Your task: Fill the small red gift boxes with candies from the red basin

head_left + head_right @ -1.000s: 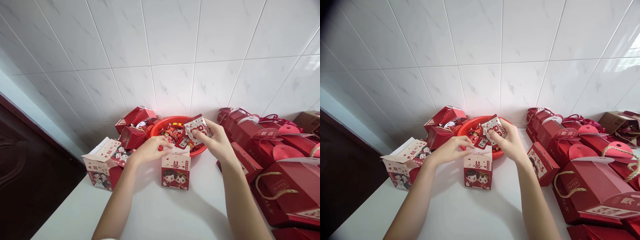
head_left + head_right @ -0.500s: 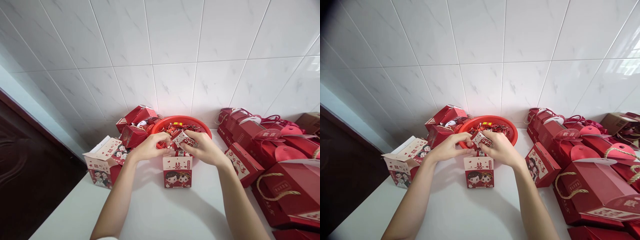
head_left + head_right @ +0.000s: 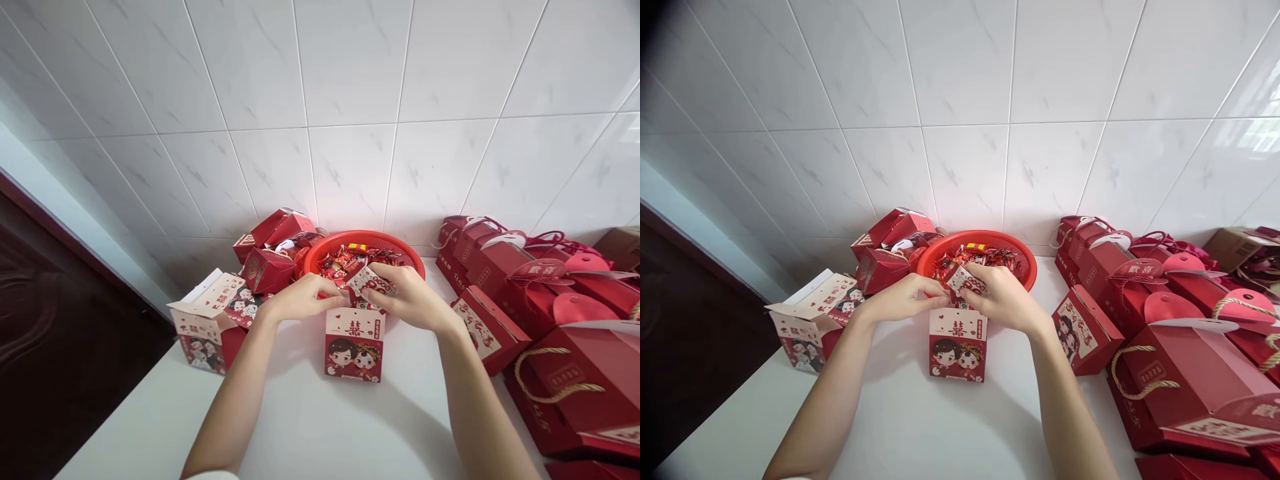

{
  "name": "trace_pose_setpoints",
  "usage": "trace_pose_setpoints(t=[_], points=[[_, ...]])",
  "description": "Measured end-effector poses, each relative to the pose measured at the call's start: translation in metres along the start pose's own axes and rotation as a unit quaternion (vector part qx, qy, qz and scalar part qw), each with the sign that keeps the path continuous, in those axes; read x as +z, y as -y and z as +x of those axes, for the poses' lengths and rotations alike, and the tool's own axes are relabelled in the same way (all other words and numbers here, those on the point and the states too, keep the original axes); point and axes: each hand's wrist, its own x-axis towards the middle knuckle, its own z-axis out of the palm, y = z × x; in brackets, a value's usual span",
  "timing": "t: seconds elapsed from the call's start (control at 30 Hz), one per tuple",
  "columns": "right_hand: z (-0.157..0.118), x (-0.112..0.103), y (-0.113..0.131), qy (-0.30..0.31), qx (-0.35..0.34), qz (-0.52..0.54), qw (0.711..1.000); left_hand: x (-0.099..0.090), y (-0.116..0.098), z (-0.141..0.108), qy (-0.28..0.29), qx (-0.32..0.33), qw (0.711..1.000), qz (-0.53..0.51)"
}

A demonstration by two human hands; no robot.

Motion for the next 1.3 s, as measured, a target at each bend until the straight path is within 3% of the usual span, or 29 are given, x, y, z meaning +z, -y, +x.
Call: trace_pose_setpoints(t=[0.2,0.5,0.7,0.83,1.0,1.2,1.3], points=[[-0.001,0.001,0.000,0.004,-0.003,-0.012,1.000,-0.001,0.000,-0.002,0.021,-0.006,0.999,-0.034],[0.000,0.003,0.002,0.001,-0.005,0.037,0.999,0.000,0.002,-0.004,0.026,-0.048,0.998,0.014],[0.001,0.008,0.003,0.037,-0.009,0.026,0.999,0.002,0.005,-0.003,0.030,-0.010,0.998,-0.049],[0.001,0.009,0.003,0.031,-0.022,-0.008,0.999,0.002,0.007,-0.003,0.020,-0.021,0.999,-0.031],[0.000,0.008,0.006,0.070,-0.004,0.008,0.998,0.000,0.004,-0.002,0.044,-0.021,0.999,-0.002],[-0.005,0.000,0.009,0.027,0.005,0.031,0.999,-0.002,-0.001,-0.003,0.050,-0.009,0.999,-0.008],[-0.008,-0.001,0.009,0.064,0.006,0.012,0.998,-0.001,0.001,-0.003,0.044,-0.002,0.999,-0.006]])
